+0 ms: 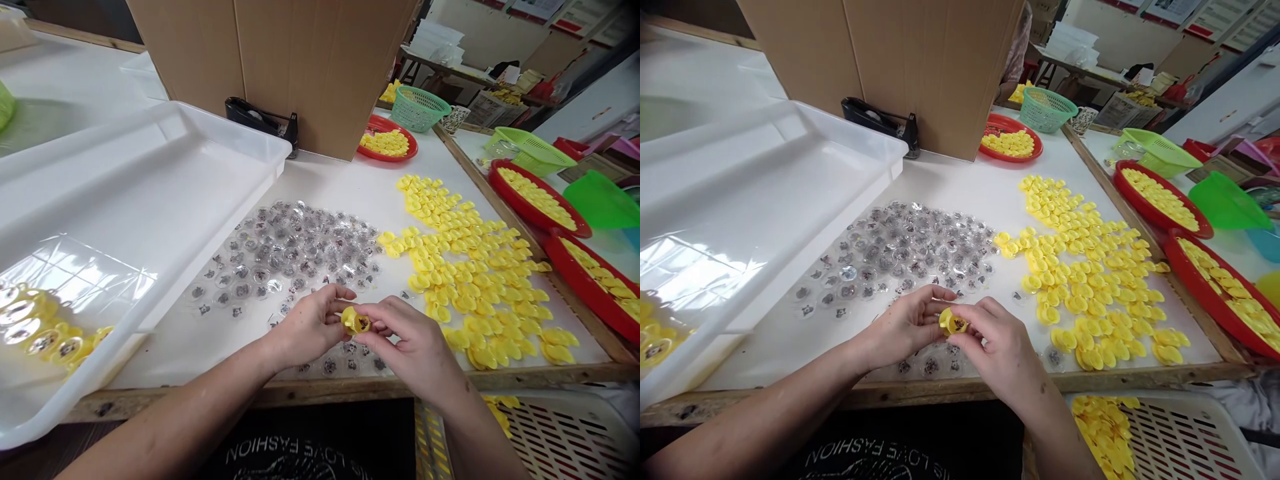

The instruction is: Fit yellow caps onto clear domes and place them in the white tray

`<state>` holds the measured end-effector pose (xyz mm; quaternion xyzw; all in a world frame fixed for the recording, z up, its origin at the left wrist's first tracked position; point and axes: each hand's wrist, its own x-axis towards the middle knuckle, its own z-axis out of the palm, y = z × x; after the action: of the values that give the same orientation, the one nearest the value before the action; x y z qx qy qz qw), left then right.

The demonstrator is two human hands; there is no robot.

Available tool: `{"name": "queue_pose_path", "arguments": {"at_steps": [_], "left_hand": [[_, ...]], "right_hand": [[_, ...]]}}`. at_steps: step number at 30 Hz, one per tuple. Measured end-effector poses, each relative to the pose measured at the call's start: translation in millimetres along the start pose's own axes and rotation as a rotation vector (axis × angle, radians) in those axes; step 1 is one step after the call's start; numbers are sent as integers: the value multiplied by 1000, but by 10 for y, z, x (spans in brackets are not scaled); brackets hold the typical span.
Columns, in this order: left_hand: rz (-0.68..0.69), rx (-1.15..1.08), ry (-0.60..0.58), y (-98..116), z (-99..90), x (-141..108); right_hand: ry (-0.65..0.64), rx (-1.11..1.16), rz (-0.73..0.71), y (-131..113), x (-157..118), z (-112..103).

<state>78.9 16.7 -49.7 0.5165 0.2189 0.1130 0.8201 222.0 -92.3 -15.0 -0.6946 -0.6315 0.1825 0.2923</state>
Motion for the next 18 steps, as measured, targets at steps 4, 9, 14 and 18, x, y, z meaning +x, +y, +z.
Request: {"name": "queue_pose_path", "arguments": {"at_steps": [4, 9, 14, 18], "left_hand": [[-27, -31, 9, 18, 7, -20], [24, 5, 4, -29, -14, -22], [75, 93, 27, -92, -43, 5], [132, 243, 83, -82, -50, -9]], "right_hand": [[35, -84, -10, 0, 1, 41], [47, -78, -46, -27, 3, 107], [53, 74, 27, -8, -8, 159], [89, 357, 194, 133, -28, 177]]}}
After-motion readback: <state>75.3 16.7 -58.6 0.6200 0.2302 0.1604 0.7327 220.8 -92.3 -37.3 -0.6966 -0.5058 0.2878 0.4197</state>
